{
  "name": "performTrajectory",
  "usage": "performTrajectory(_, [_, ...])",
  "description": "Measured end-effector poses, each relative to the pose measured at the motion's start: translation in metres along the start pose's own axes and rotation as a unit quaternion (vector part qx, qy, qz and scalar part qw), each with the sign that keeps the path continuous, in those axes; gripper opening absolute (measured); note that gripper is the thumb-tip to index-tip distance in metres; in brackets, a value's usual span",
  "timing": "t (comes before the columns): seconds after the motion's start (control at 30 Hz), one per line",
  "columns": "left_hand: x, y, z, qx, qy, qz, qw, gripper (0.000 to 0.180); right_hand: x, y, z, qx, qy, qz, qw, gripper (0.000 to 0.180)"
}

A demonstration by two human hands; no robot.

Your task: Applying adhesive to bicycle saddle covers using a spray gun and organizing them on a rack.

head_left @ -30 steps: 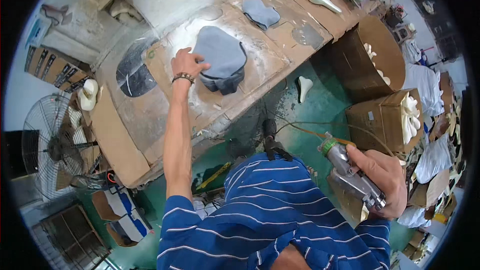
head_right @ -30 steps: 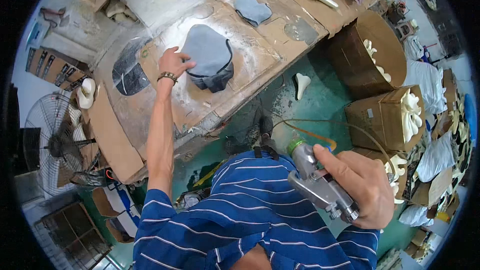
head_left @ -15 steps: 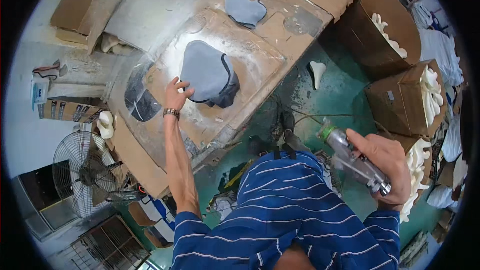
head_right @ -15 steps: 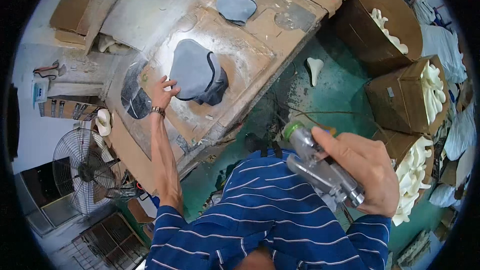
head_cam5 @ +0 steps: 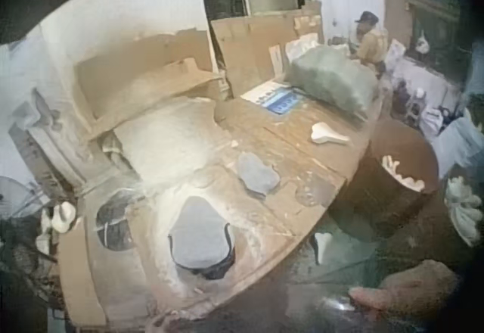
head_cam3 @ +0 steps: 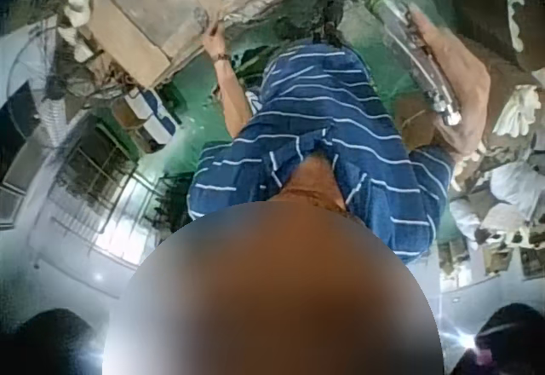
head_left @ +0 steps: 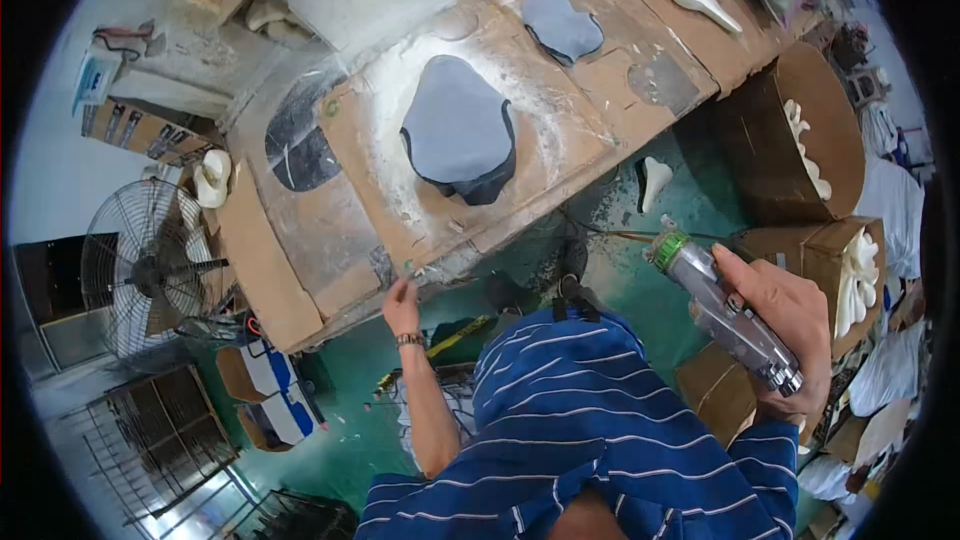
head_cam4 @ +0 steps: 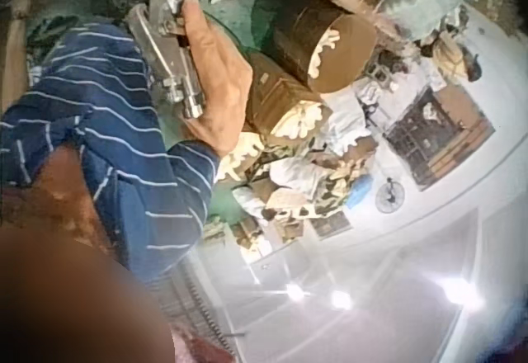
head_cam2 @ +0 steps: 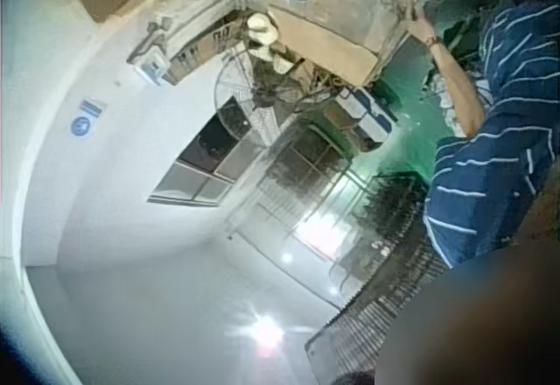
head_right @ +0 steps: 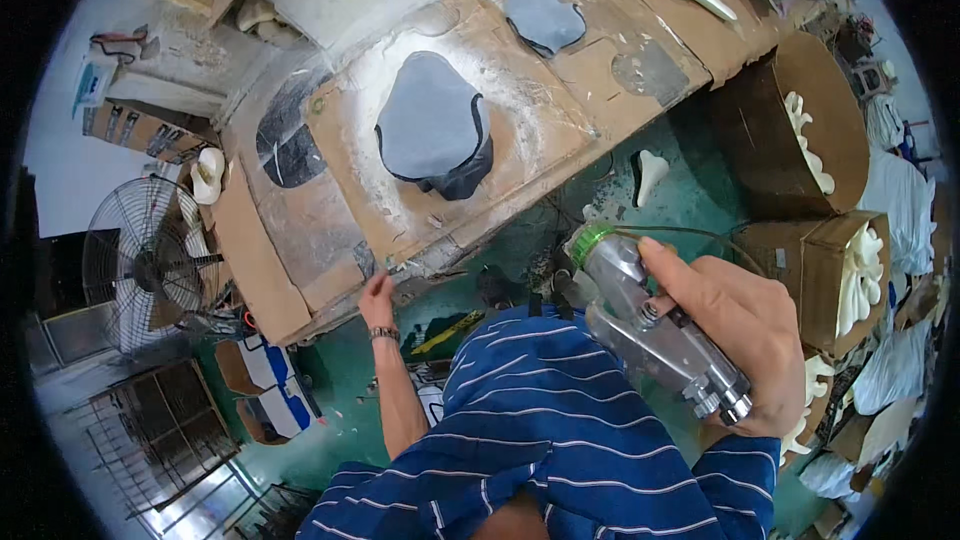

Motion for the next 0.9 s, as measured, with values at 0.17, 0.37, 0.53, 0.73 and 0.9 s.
performTrajectory(0.17, [-0.019, 0.132, 0.018, 0.123, -0.015, 0.093, 0.988, 0.023, 0.013, 0.011, -0.017, 0.045, 0.041, -0.012, 0.998, 0.066])
performTrajectory(0.37, [-0.034, 0.199, 0.019, 0.212, 0.039, 0.167, 0.962, 0.02, 0.015, 0.009, -0.021, 0.0, -0.019, -0.071, 0.997, 0.069])
performTrajectory(0.53, [-0.04, 0.221, 0.02, 0.244, 0.081, 0.195, 0.946, 0.019, -0.003, 0.016, -0.016, 0.033, -0.025, -0.066, 0.997, 0.068])
performTrajectory(0.73, [-0.023, 0.225, 0.016, 0.346, 0.162, 0.206, 0.901, 0.024, -0.02, 0.028, -0.016, 0.027, 0.039, -0.06, 0.997, 0.077])
performTrajectory(0.9, [-0.01, 0.177, 0.0, 0.351, 0.133, 0.069, 0.924, 0.024, -0.027, 0.029, -0.013, -0.001, -0.034, -0.109, 0.993, 0.07])
Point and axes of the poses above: each hand's wrist, its own x-axis towards the middle knuckle, its own z-axis out of the back of the hand, y = z × x, the point moved 3 cm from there along x, towards the middle knuckle, and after that the axes turned 4 degrees about z, right-handed, at the moved point
